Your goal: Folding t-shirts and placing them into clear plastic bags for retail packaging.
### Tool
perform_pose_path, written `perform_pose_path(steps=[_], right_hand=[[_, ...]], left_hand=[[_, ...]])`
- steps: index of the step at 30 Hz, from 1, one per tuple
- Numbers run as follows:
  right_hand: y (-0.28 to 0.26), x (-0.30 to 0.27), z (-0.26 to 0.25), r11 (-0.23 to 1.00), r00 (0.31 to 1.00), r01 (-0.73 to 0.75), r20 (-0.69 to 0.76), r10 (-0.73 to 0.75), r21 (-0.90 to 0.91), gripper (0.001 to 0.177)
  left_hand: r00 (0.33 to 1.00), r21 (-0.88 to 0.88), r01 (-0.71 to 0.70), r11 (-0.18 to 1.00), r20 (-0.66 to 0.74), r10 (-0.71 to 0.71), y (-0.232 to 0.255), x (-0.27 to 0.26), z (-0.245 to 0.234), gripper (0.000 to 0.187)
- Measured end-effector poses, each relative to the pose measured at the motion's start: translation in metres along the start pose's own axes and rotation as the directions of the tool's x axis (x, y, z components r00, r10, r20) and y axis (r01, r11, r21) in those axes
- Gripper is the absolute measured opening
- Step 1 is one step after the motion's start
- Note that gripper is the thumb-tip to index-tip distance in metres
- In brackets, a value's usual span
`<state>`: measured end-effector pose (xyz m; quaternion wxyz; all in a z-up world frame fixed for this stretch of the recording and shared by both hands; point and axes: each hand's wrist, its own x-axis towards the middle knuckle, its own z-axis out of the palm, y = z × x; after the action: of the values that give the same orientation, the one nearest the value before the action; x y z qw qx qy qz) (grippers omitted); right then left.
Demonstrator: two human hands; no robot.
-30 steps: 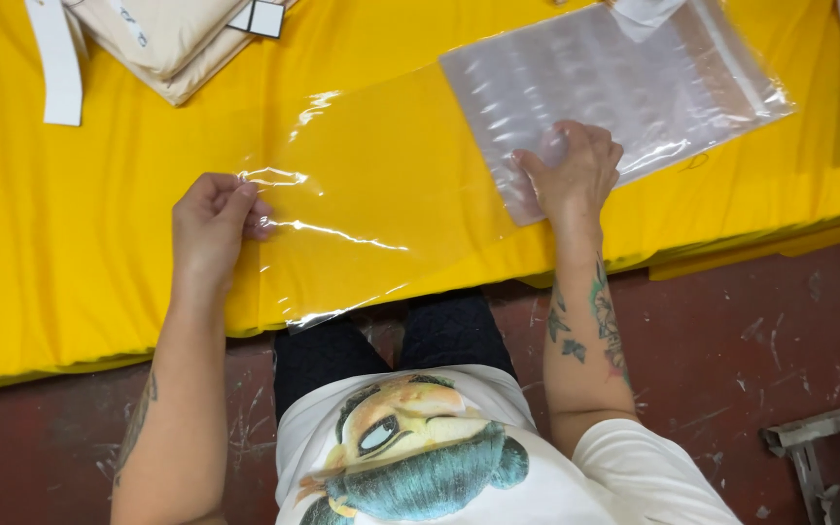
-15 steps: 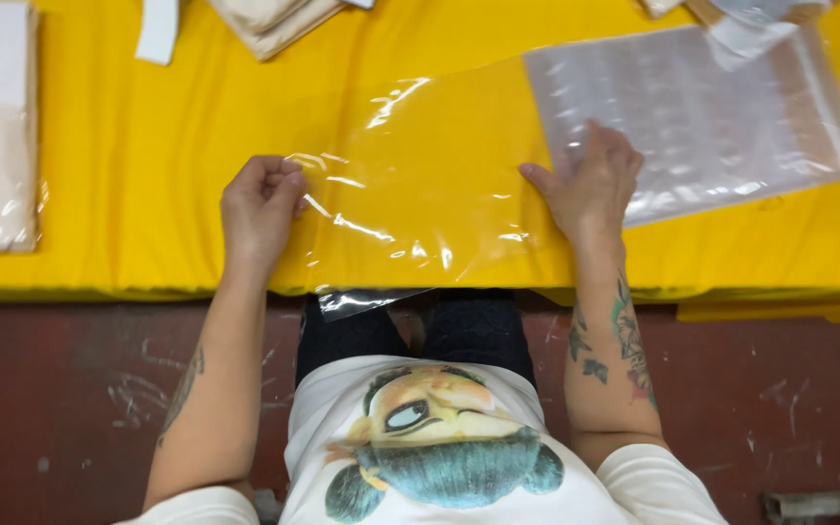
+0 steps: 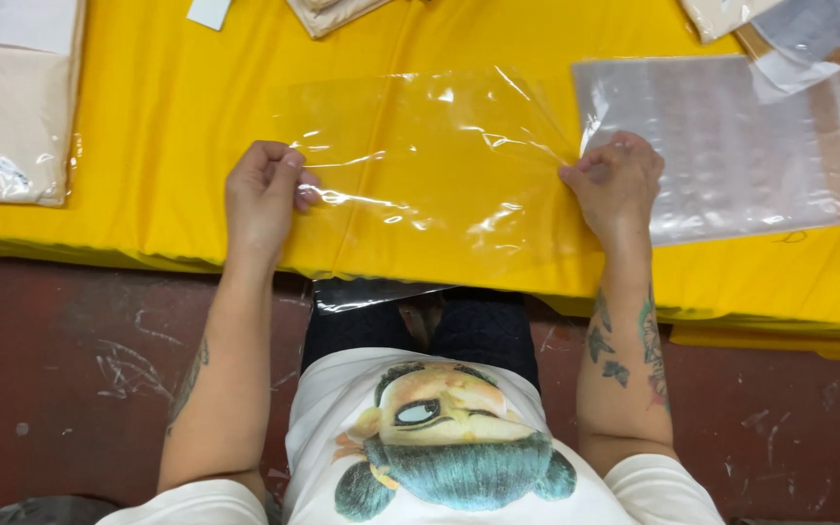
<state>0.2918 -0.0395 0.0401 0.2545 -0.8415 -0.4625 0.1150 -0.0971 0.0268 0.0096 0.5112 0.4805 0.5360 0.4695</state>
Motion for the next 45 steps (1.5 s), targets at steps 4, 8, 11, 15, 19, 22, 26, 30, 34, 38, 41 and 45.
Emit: perform_pose_path(steps=[4,8,11,15,19,22,26,30,34,38,41,45], right_hand=[[-0.021,-0.012,-0.016,0.996,0.997,-0.067,0.051,0.063,0.067,0.019],[-0.024,-0.011,-0.019,0.997,1.000,-0.003,0.028,0.001,0.082,0.053],[-0.006,-0.001,-0.012,0.978,0.994,-0.105,0.049,0.098,0.182,0.072],[0.040,0.019,0.009,0.844,0.998,-0.020,0.068,-0.019,0.536,0.054],[0.038,0.019,-0.007,0.795,0.998,0.030,0.029,-0.059,0.606,0.076],[0.037,0.017,-0.008,0.564,0.955,-0.138,0.260,-0.141,0.814,0.108],[0.018,0.010,-0.016,0.483,0.928,-0.312,0.371,-0.029,0.818,0.101],[0.026,0.014,-0.004,0.458,0.931,-0.310,0.363,-0.032,0.833,0.091],[0.015,0.006,-0.004,0.412,0.921,-0.341,0.388,-0.033,0.845,0.066],[0.020,0.003,-0.003,0.599,0.903,-0.331,0.428,-0.022,0.729,0.016],[0.010,-0.003,-0.012,0.552,0.894,-0.282,0.423,-0.145,0.785,0.014],[0.006,-0.008,-0.012,0.410,0.865,-0.284,0.416,-0.280,0.867,0.036]], left_hand=[[1.000,0.034,-0.006,0.999,-0.021,0.007,0.002,0.006,-0.008,0.007],[0.999,0.102,-0.014,0.995,-0.036,0.017,0.009,0.003,-0.011,0.006],[0.998,0.104,-0.015,0.994,-0.055,0.021,0.004,0.005,-0.013,0.007],[1.000,-0.162,0.022,0.987,0.019,-0.019,0.010,-0.001,-0.007,0.009],[0.998,-0.295,0.050,0.954,0.043,-0.039,0.006,0.002,-0.008,0.013],[0.999,-0.263,0.012,0.965,-0.025,-0.019,0.003,0.006,-0.012,0.017],[0.999,-0.271,0.005,0.963,-0.044,-0.017,0.005,0.003,-0.013,0.008],[0.997,-0.281,-0.038,0.959,-0.078,0.017,-0.004,0.006,-0.018,0.011],[0.996,-0.251,-0.038,0.967,-0.085,0.017,0.000,0.002,-0.019,0.016],[0.995,-0.265,-0.062,0.962,-0.093,0.038,-0.004,0.002,-0.020,0.017],[0.994,-0.284,-0.085,0.955,-0.083,0.064,-0.008,0.005,-0.021,0.017],[0.995,-0.279,-0.084,0.957,-0.076,0.065,-0.007,0.004,-0.018,0.016]])
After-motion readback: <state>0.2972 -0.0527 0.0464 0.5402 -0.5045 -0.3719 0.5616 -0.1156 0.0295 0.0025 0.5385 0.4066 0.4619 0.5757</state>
